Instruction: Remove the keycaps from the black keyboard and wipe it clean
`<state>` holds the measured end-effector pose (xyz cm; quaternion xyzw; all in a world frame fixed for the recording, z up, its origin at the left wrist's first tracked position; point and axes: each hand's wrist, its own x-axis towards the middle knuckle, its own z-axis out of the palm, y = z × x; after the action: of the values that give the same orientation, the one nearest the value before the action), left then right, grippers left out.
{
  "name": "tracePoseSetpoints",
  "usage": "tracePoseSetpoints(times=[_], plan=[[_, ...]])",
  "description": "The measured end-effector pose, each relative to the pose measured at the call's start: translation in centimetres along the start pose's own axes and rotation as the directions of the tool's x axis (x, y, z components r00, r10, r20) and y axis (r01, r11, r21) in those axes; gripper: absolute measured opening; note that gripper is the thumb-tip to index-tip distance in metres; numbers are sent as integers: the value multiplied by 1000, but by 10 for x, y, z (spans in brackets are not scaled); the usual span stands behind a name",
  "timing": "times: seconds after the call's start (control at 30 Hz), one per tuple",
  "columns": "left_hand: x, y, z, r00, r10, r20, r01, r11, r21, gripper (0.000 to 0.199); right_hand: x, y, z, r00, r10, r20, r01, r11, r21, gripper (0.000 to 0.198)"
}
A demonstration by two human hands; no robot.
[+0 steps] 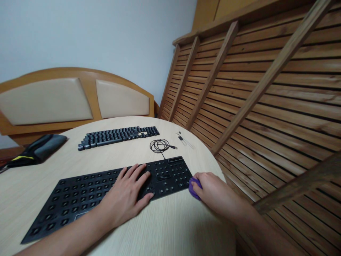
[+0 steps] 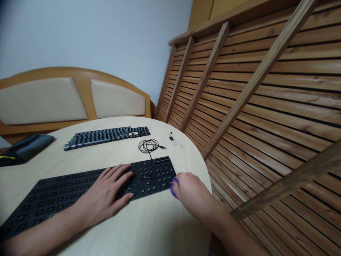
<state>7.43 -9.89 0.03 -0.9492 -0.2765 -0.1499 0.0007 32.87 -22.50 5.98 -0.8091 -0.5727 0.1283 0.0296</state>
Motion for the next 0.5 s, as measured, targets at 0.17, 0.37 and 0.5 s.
tracePoseSetpoints(times=[0.17, 0.37, 0.5], plan=[[0, 0, 1, 1000, 1, -18, -1, 1000, -9, 53, 1, 31, -9, 1000, -27, 16, 26, 1000, 5, 23], [0, -1, 2, 999, 7, -36, -7, 1000, 4, 53, 9, 24, -10, 978, -99, -184, 129, 979, 159, 23], [0, -2, 3, 999, 13, -46, -13, 1000, 15, 53, 4, 11, 0, 977, -174, -121, 193, 966, 171, 20]])
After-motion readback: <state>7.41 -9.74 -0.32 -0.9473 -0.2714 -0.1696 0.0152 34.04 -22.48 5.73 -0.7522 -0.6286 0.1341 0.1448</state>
